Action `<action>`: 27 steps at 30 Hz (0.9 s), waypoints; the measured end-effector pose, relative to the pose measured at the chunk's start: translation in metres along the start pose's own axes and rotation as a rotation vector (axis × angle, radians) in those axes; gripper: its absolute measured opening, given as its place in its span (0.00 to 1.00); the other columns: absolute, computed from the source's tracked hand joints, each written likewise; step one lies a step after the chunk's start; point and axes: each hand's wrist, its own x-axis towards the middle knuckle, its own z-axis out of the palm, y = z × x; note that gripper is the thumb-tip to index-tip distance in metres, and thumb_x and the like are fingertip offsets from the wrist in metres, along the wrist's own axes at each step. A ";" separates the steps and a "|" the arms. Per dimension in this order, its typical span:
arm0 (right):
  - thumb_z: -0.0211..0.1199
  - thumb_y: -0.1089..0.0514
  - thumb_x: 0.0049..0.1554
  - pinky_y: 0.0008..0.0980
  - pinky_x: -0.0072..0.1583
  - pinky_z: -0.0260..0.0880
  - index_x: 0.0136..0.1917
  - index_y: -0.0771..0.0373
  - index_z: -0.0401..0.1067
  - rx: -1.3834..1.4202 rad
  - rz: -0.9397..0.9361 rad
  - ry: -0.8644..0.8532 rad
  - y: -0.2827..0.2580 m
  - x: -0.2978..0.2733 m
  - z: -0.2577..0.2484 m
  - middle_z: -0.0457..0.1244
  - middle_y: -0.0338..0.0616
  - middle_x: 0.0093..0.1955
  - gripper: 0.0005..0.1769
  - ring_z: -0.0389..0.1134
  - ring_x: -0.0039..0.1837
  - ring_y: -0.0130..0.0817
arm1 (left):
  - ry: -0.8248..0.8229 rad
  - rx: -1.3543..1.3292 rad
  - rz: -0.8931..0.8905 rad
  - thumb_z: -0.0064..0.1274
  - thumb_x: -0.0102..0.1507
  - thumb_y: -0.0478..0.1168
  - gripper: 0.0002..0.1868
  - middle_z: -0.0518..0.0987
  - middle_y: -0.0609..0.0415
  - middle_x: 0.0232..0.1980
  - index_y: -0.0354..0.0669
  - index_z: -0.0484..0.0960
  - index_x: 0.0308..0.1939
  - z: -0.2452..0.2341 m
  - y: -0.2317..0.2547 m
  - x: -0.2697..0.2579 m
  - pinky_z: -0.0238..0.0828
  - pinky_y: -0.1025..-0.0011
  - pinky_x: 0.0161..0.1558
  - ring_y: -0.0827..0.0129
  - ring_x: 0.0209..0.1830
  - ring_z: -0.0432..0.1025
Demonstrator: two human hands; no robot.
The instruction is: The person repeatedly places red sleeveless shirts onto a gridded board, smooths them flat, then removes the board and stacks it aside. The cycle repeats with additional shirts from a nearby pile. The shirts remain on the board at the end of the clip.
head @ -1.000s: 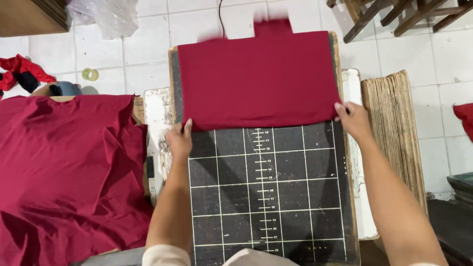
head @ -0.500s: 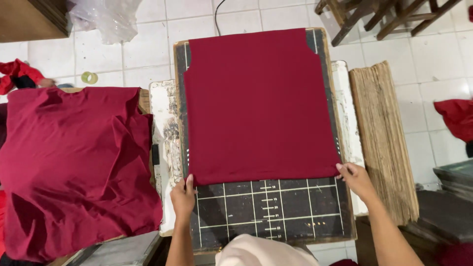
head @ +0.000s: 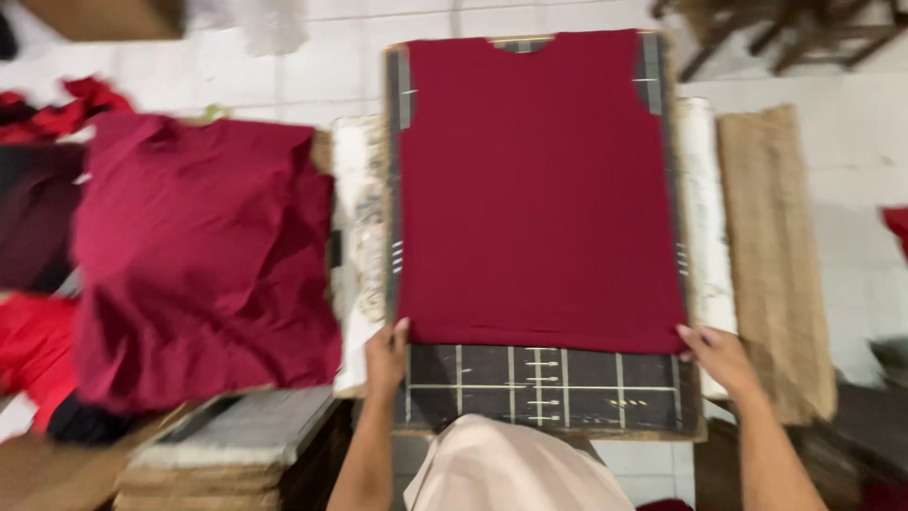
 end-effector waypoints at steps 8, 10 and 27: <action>0.60 0.48 0.68 0.43 0.56 0.66 0.47 0.67 0.79 0.151 0.276 -0.028 -0.027 -0.041 -0.006 0.72 0.58 0.44 0.20 0.72 0.49 0.45 | -0.034 0.077 -0.031 0.48 0.72 0.54 0.31 0.60 0.49 0.17 0.43 0.58 0.20 -0.013 0.019 -0.029 0.52 0.55 0.30 0.61 0.19 0.57; 0.61 0.49 0.67 0.41 0.52 0.67 0.48 0.68 0.79 0.184 0.251 -0.025 -0.014 -0.038 -0.002 0.72 0.55 0.47 0.19 0.72 0.48 0.44 | -0.050 0.083 -0.041 0.47 0.72 0.54 0.30 0.61 0.48 0.17 0.43 0.59 0.20 -0.018 0.020 -0.034 0.52 0.55 0.30 0.59 0.19 0.57; 0.62 0.45 0.63 0.39 0.57 0.67 0.58 0.69 0.78 0.174 0.432 -0.085 -0.028 -0.065 -0.001 0.69 0.47 0.56 0.24 0.71 0.46 0.39 | -0.091 0.156 -0.085 0.48 0.71 0.53 0.31 0.63 0.46 0.17 0.40 0.59 0.19 -0.027 0.012 -0.063 0.54 0.53 0.31 0.54 0.19 0.59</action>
